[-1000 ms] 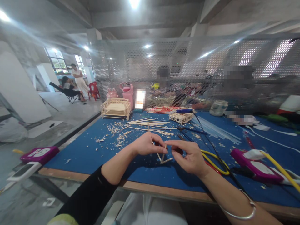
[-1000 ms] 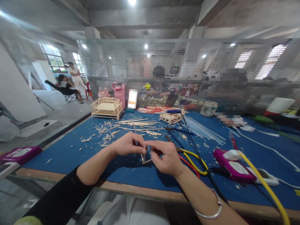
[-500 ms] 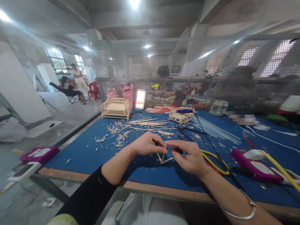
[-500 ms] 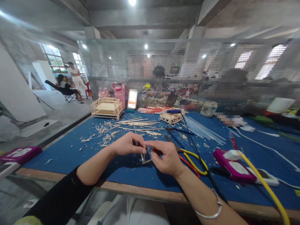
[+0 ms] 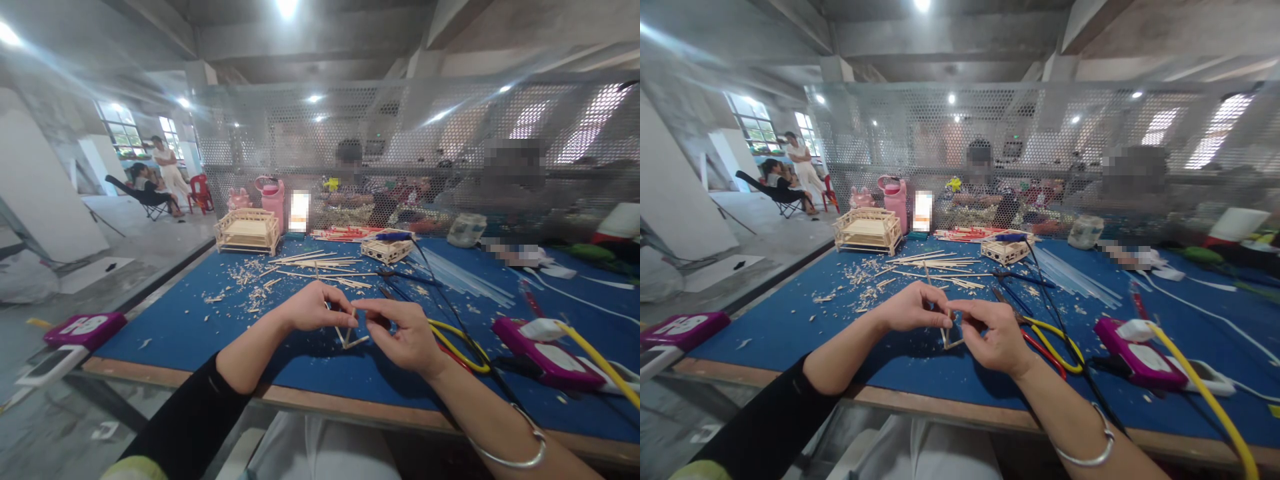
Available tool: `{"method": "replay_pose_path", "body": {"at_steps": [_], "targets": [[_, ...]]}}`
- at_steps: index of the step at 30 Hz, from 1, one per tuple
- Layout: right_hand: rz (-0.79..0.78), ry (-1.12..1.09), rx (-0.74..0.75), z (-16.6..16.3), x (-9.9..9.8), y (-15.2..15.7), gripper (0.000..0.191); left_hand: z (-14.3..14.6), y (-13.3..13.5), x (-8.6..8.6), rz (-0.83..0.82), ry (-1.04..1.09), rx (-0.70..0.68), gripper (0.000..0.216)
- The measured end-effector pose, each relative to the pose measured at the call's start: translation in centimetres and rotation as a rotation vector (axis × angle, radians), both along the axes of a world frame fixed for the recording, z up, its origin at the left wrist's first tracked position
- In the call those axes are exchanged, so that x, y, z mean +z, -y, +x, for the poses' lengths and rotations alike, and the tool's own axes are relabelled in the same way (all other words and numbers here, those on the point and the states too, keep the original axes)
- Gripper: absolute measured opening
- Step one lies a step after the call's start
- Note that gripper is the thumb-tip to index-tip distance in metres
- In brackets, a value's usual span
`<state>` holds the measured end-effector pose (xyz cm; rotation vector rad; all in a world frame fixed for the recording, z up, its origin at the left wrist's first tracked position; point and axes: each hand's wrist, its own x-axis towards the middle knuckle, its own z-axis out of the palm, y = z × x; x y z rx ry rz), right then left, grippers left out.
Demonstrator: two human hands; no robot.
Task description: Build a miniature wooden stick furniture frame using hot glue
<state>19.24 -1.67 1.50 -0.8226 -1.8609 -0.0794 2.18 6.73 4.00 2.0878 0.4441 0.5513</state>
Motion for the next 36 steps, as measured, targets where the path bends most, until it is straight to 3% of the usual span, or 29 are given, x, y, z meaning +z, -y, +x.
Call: {"method": "replay_pose_path", "body": {"at_steps": [20, 36], "targets": [[0.004, 0.01, -0.003, 0.0, 0.07, 0.07, 0.028, 0.02, 0.16, 0.21, 0.01, -0.004, -0.002, 0.021], [-0.01, 0.004, -0.003, -0.05, 0.17, 0.1, 0.028, 0.02, 0.07, 0.14, 0.001, -0.018, 0.012, 0.029]]}}
